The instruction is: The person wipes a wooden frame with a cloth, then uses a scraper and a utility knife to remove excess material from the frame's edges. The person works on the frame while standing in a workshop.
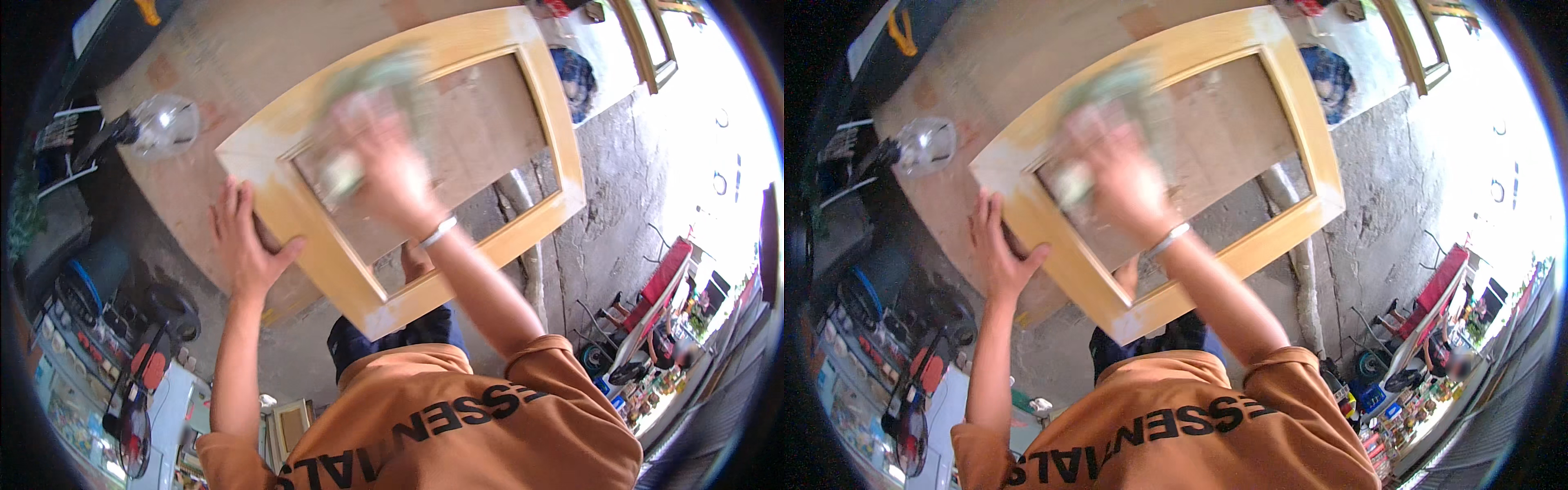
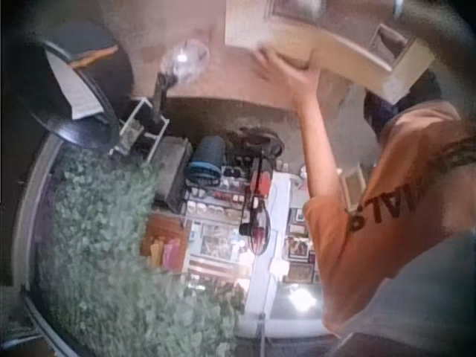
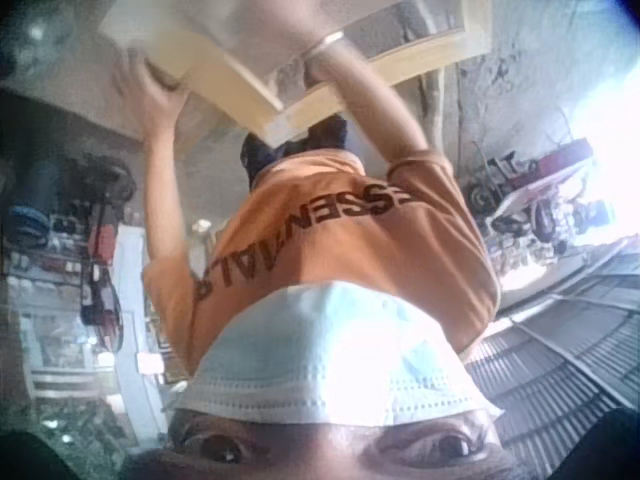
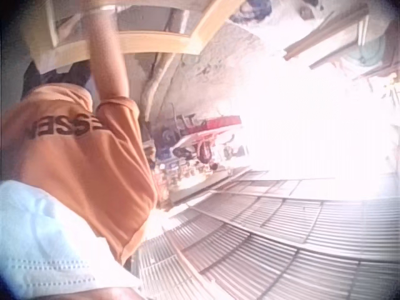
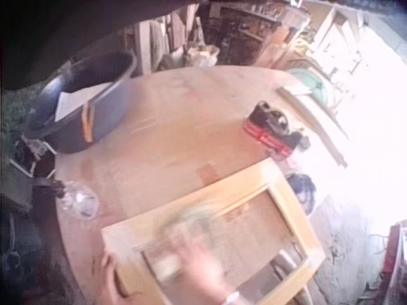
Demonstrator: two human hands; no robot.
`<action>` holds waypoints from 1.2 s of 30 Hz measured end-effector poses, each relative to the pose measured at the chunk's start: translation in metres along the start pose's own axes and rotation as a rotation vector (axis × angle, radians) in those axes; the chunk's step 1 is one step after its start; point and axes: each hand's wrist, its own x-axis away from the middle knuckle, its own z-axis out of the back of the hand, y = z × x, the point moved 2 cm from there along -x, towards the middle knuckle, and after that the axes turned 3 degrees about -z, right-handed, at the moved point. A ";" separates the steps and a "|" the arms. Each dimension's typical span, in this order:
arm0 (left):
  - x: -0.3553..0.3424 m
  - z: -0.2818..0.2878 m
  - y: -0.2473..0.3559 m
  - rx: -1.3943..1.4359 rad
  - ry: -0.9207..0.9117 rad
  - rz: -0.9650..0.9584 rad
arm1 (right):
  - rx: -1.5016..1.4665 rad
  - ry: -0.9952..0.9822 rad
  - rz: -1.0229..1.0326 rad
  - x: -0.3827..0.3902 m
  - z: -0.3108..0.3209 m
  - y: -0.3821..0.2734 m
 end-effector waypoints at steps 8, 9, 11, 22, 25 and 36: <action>-0.005 0.004 0.003 -0.008 -0.038 -0.008 | 0.375 0.210 0.164 -0.038 0.088 0.104; -0.003 0.003 0.002 -0.029 -0.039 -0.010 | 0.448 0.269 0.130 -0.040 0.108 0.136; -0.005 0.000 0.001 -0.031 -0.035 -0.014 | 0.617 0.325 0.058 -0.035 0.150 0.178; -0.002 -0.003 0.002 -0.086 -0.054 -0.002 | 0.459 0.069 -0.233 0.082 0.163 0.192; -0.006 -0.005 0.001 -0.088 -0.060 -0.008 | 0.425 0.174 -0.165 0.025 0.162 0.188; -0.002 -0.004 0.002 -0.101 -0.062 0.011 | 0.438 0.170 -0.208 0.019 0.159 0.181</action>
